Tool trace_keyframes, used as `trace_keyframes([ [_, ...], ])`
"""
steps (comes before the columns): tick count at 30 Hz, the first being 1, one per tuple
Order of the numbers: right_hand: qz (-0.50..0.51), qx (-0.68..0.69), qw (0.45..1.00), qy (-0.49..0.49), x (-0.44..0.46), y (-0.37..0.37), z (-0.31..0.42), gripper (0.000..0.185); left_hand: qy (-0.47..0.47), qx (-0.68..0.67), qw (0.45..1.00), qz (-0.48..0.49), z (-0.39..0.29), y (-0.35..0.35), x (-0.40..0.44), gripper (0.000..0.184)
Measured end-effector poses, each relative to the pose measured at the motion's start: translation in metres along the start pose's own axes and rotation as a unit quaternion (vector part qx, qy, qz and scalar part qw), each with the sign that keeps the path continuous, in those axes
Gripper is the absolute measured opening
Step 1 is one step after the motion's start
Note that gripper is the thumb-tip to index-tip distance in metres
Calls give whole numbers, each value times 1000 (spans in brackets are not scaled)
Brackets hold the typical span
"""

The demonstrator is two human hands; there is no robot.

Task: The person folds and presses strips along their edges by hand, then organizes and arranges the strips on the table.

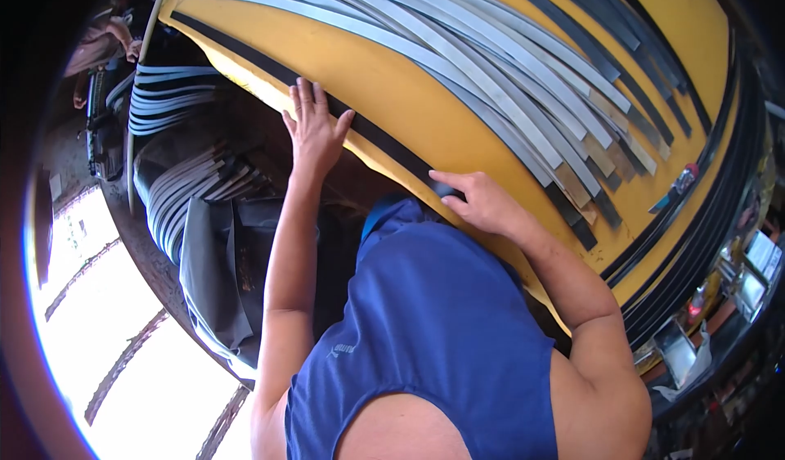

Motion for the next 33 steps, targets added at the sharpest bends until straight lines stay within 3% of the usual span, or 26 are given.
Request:
trace_keyframes([
  [3, -13, 4, 1000, 0, -1, 0, -3, 48, 132, -21, 991, -24, -59, -23, -29, 75],
  [6, -29, 1, 1000, -13, -2, 1, 0, 48, 331, -86, 939, 25, -118, -16, -85, 77],
  [10, -39, -9, 999, -8, -5, 2, 2, 48, 357, -55, 932, 34, -112, -5, -97, 76],
  [16, -38, -38, 999, -6, -7, 4, 2, 48, 235, -19, 972, -21, -50, -8, -49, 74],
  [18, -51, -29, 998, -10, -10, 4, 2, 48, 301, -43, 952, -38, -71, -18, -59, 69],
  [19, -59, -28, 998, -17, -11, 4, 3, 49, 348, -92, 930, -73, -88, -34, -67, 60],
  [22, -84, 0, 996, 6, -16, 5, 3, 53, 480, -215, 849, -55, -132, -49, -81, 36],
  [29, -144, 13, 987, 70, -35, -4, 3, 58, 552, -238, 797, -56, -146, -55, -75, 16],
  [33, -173, -16, 980, 94, -49, -10, 4, 56, 572, -254, 776, -78, -143, -55, -77, 16],
])
Point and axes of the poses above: each hand's wrist, its own x-axis towards the middle knuckle, its own y-axis out of the palm, z = x × y, the point moved 10 cm from there along x, towards the middle knuckle, and after that the axes turned 14 degrees about x, right-handed, at the moved point
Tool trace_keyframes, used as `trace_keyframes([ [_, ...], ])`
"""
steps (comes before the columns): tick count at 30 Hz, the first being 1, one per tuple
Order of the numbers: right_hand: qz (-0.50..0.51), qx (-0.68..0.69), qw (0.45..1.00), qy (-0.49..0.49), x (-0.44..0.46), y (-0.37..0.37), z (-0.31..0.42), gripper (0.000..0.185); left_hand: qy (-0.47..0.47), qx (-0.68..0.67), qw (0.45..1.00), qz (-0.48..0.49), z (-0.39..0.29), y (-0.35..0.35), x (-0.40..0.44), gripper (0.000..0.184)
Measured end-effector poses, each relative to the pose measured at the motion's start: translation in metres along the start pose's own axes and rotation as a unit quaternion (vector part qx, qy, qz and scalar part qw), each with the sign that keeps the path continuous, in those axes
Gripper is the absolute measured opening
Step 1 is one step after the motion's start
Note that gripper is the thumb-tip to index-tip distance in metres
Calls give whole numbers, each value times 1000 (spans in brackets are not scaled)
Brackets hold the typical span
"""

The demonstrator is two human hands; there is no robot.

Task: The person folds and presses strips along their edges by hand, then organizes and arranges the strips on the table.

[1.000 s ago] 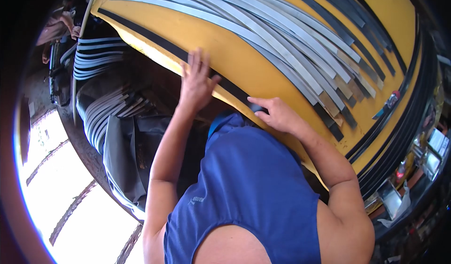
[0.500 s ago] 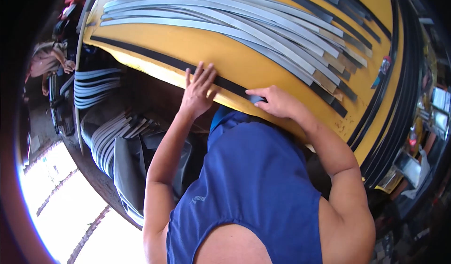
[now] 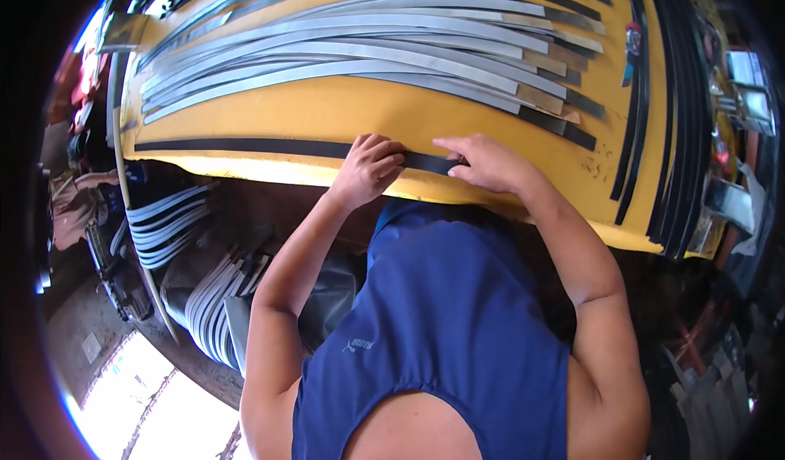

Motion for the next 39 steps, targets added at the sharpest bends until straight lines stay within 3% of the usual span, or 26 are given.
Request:
trace_keyframes([
  [5, -20, 12, 1000, -11, -4, 3, -1, 47, 17, -5, 999, -30, -1, -2, -2, 14],
  [8, -85, -39, 991, -93, -7, 5, 2, 41, 29, -14, 999, -38, -1, -3, -2, 15],
  [11, -106, -71, 992, 22, -6, 10, 15, 30, 33, -23, 998, -40, 1, -2, -4, 15],
  [14, -151, -97, 982, 55, 5, 15, 17, 21, 35, -32, 998, -38, 2, -1, -3, 17],
  [20, -178, -33, 980, 85, 22, 20, 12, 21, 31, -52, 997, -37, 4, 1, -3, 20],
  [23, -97, 51, 989, 101, 34, 29, -2, 19, 25, -71, 997, -32, 8, 2, -4, 24],
  [29, -70, 140, 984, 84, 33, 34, -13, 18, 17, -97, 995, -25, 13, 1, -6, 23],
  [32, -144, 46, 983, 107, 21, 14, -12, 17, 20, -89, 995, -28, 15, 2, -6, 19],
  [39, -163, 33, 984, 59, 11, 9, -15, 15, 10, -71, 997, -19, 15, 4, -6, 13],
])
Point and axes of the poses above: each hand's wrist, its own x-axis towards the middle knuckle, its own y-axis out of the palm, z = x × y, the point moved 10 cm from there along x, towards the middle knuckle, and after that the axes turned 14 degrees about x, right-handed, at the moved point
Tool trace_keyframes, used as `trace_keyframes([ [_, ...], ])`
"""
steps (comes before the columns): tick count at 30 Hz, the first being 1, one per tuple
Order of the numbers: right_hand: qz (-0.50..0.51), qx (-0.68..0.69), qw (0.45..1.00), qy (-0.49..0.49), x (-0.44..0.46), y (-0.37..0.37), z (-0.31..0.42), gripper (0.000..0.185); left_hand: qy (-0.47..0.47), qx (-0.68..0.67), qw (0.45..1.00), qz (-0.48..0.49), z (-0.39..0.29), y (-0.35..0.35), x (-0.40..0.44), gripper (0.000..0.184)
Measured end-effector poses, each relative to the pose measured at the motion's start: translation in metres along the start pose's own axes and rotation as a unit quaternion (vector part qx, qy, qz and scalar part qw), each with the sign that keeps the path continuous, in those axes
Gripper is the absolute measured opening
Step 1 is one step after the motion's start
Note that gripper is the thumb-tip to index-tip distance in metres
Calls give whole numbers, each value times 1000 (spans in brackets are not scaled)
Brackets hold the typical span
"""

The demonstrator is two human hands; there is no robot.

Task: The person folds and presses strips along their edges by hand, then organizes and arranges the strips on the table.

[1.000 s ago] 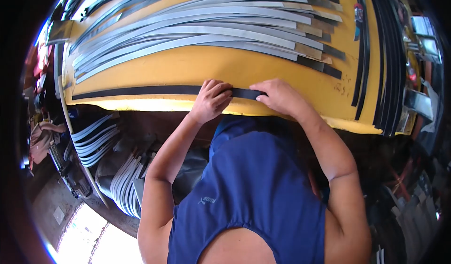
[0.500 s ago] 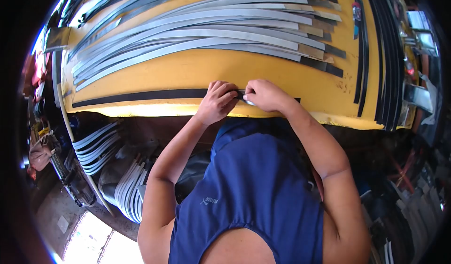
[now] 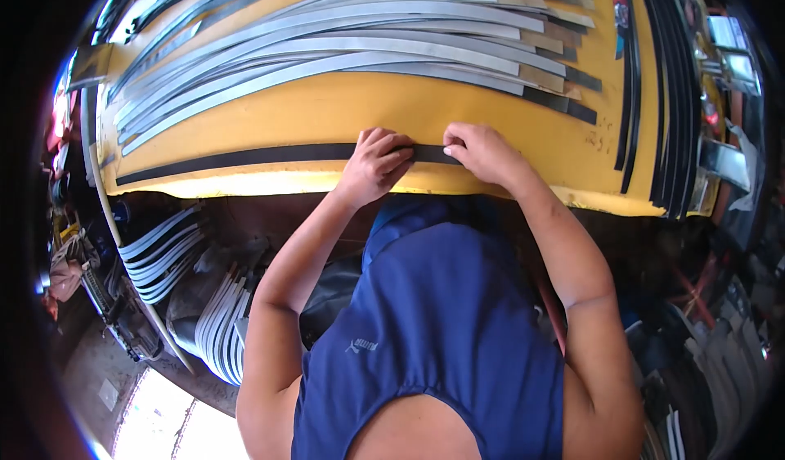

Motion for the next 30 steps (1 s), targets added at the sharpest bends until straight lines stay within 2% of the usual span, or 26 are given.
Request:
trace_keyframes([
  [20, -57, -47, 996, -57, -12, -1, 9, 18, -12, -9, 1000, 13, -15, 17, 13, 14],
  [26, -34, -34, 992, -118, -24, -5, 13, 30, -6, 1, 1000, 16, -20, 20, 14, 13],
  [27, -14, -50, 994, -97, -26, -8, 8, 38, -8, 4, 1000, 18, -19, 19, 16, 13],
  [30, 33, -36, 999, -6, -37, -30, -14, 38, -12, 18, 1000, 16, -22, 18, 16, 15],
])
Point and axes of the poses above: each hand's wrist, its own x-axis towards the middle knuckle, its own y-axis out of the palm, z = x × y, the point moved 10 cm from there along x, towards the middle knuckle, and after that the axes turned 14 degrees about x, right-handed, at the moved point
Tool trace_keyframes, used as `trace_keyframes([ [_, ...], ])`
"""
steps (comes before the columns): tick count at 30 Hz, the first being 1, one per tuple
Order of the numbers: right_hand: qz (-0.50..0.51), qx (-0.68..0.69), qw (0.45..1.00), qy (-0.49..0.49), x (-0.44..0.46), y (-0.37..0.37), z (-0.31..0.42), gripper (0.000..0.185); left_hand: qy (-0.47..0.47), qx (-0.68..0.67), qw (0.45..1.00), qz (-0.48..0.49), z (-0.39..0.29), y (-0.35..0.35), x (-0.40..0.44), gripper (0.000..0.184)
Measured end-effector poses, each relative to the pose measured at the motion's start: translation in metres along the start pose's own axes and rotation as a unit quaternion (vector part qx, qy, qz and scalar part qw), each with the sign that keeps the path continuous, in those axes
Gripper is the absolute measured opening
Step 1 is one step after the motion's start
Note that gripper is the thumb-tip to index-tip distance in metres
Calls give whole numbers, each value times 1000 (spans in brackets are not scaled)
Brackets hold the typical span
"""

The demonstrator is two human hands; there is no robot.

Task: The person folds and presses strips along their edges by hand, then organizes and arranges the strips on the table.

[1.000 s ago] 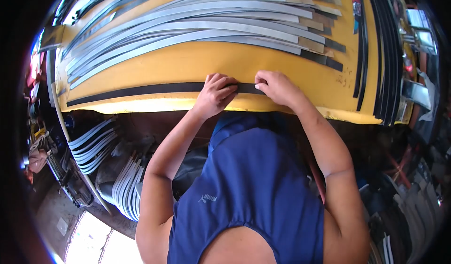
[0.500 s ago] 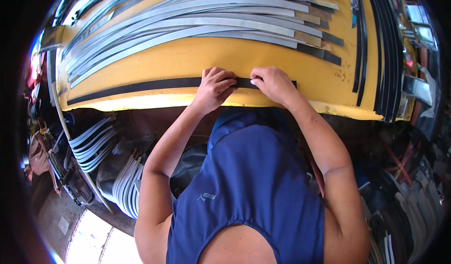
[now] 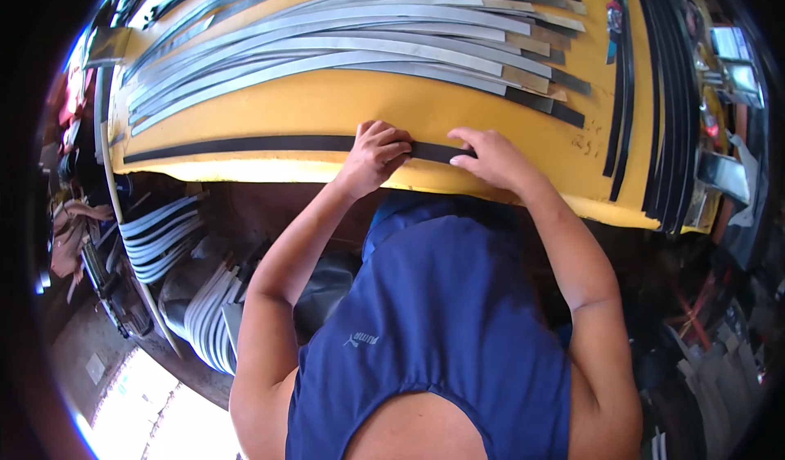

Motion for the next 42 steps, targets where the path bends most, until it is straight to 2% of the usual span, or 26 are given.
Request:
trace_keyframes([
  [1, 17, 42, 999, 2, -1, -3, -10, 39, -9, -3, 1000, 3, 0, 1, 0, 15],
  [4, 73, 46, 996, -4, -1, -7, -13, 38, -40, 18, 999, -3, -2, 1, -1, 16],
  [10, 117, 77, 986, -86, 2, -14, -22, 33, -104, 79, 991, -9, -9, 1, -3, 15],
  [13, 109, 97, 980, -139, 1, -15, -22, 32, -130, 108, 986, -7, -11, 4, -6, 17],
  [16, 117, 56, 985, -110, 2, -15, -25, 31, -155, 120, 981, -7, -14, 7, -10, 21],
  [19, 99, 73, 978, -168, 0, -16, -21, 31, -176, 150, 973, -24, -18, 5, -11, 15],
  [22, 85, 77, 978, -175, -2, -16, -20, 31, -182, 165, 969, -16, -20, 5, -8, 14],
  [34, 62, 82, 985, -138, 1, -18, -28, 29, -125, 154, 980, 21, -35, 24, 11, 14],
  [37, 47, 97, 987, -122, 2, -17, -33, 28, -122, 139, 982, 31, -33, 25, 11, 8],
  [42, 14, 101, 985, -140, 0, -19, -34, 26, -74, 114, 991, 6, -43, 30, 19, 9],
])
Point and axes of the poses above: each hand's wrist, its own x-axis towards the middle knuckle, its own y-axis out of the palm, z = x × y, the point moved 10 cm from there along x, towards the middle knuckle, and after that the axes turned 14 degrees about x, right-handed, at the moved point
